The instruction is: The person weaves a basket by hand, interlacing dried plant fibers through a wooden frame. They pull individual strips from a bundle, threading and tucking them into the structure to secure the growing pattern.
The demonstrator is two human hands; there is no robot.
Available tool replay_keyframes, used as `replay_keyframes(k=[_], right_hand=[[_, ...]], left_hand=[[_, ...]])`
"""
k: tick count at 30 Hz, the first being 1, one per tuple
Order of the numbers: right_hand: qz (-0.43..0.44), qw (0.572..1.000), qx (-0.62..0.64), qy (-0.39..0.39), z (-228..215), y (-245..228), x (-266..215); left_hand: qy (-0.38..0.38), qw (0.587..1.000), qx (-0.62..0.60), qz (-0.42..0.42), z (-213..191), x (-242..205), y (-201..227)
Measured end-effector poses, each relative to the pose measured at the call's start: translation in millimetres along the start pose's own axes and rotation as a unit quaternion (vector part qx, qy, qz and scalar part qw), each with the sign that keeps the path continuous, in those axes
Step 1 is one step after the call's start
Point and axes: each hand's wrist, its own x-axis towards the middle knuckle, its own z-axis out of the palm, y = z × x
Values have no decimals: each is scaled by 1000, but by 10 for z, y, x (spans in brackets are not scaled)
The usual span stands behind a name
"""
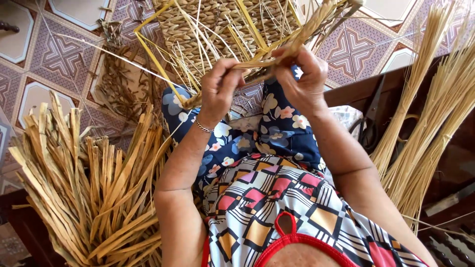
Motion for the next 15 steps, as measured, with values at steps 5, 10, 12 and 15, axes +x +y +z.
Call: replay_keyframes(k=[5, 10, 12, 15], right_hand=[[109, 967, 222, 65, 88, 362, -31], [226, 823, 521, 0, -112, 116, 94], [235, 808, 539, -44, -198, 80, 133], [188, 893, 402, -72, -244, 15, 86]], left_hand=[[124, 958, -259, -2, -171, 33, 319], [27, 944, -330, 9, -331, -110, 171], [-131, 984, -118, -15, -344, -93, 123], [-257, 960, 97, -50, -181, 77, 794]])
